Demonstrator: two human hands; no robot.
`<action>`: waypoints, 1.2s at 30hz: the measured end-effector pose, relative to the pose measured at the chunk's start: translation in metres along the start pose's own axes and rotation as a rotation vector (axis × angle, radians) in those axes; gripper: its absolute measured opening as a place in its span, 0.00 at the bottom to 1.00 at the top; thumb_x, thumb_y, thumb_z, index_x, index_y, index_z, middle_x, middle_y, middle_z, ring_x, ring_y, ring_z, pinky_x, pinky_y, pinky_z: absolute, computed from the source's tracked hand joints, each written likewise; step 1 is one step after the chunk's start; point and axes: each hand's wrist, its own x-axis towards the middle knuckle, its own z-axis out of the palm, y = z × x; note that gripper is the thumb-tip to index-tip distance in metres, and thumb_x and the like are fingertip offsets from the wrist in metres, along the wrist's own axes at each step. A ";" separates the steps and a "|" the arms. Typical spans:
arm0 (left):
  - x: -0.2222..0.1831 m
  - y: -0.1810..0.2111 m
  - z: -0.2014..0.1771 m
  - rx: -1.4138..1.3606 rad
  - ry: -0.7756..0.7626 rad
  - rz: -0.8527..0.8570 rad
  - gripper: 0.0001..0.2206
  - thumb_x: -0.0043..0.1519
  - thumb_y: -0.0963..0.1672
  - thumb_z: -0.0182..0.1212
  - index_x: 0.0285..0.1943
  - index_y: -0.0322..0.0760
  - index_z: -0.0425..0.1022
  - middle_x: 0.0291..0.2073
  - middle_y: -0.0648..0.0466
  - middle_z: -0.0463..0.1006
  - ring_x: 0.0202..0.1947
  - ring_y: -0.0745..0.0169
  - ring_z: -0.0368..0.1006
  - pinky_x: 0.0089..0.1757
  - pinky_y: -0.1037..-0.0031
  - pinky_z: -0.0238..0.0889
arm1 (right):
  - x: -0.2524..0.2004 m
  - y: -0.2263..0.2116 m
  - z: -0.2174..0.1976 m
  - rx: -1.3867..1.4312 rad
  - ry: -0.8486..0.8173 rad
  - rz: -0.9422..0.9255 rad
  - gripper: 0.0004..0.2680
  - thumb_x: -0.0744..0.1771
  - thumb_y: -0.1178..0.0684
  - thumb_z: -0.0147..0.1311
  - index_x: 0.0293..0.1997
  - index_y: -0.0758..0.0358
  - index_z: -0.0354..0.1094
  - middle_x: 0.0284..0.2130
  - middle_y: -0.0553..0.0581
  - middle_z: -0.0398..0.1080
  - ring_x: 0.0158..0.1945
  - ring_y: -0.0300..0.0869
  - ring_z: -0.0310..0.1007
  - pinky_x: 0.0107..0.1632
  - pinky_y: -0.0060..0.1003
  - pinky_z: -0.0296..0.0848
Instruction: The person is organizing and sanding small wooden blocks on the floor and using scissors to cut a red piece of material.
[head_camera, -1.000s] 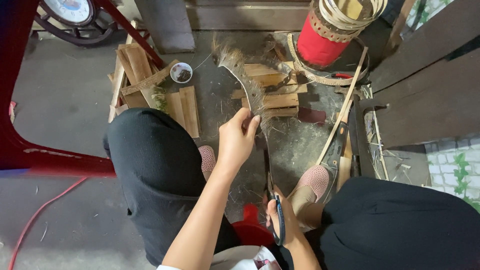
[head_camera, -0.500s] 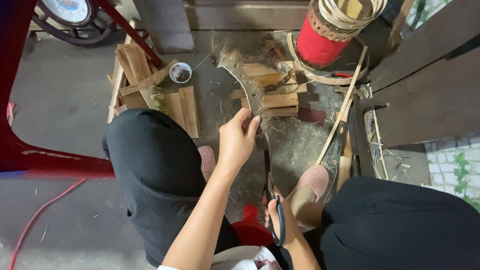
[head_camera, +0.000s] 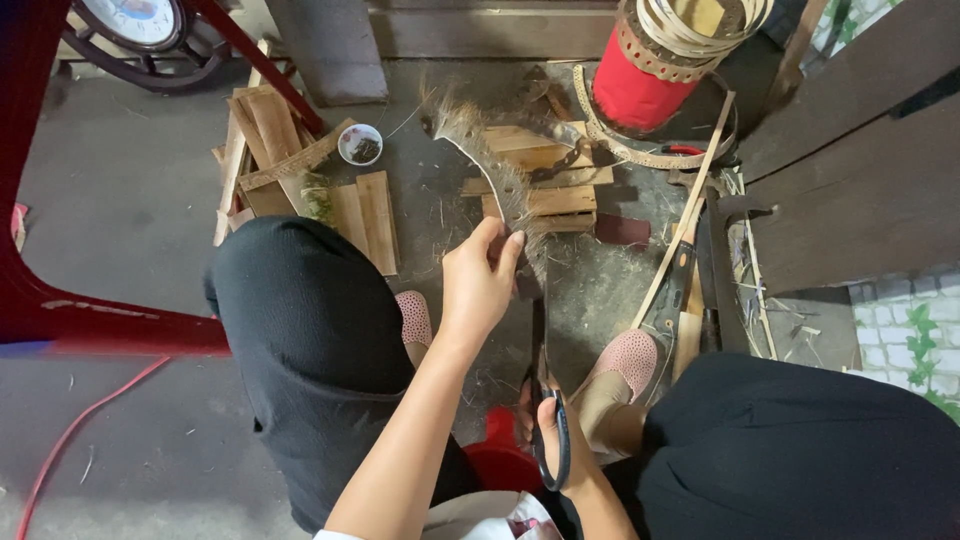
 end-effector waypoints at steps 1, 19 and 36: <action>-0.001 0.003 -0.001 0.000 0.000 0.000 0.12 0.70 0.47 0.56 0.34 0.41 0.64 0.18 0.58 0.66 0.22 0.64 0.57 0.33 0.73 0.55 | 0.001 0.004 -0.002 0.000 0.000 0.000 0.24 0.65 0.24 0.38 0.40 0.61 0.61 0.22 0.51 0.60 0.21 0.36 0.59 0.25 0.31 0.63; -0.002 -0.007 0.006 0.010 -0.007 0.056 0.15 0.71 0.46 0.55 0.32 0.41 0.59 0.19 0.57 0.60 0.24 0.65 0.52 0.33 0.73 0.52 | -0.001 0.015 -0.004 -0.377 0.150 -0.015 0.37 0.64 0.22 0.28 0.75 0.61 0.47 0.74 0.60 0.52 0.78 0.48 0.46 0.75 0.47 0.44; 0.072 0.048 0.002 0.360 -0.016 0.076 0.07 0.68 0.46 0.54 0.41 0.41 0.65 0.31 0.46 0.78 0.32 0.32 0.72 0.32 0.49 0.61 | 0.012 0.059 -0.004 0.336 0.287 0.164 0.29 0.63 0.22 0.37 0.43 0.65 0.69 0.20 0.57 0.63 0.18 0.42 0.60 0.19 0.36 0.61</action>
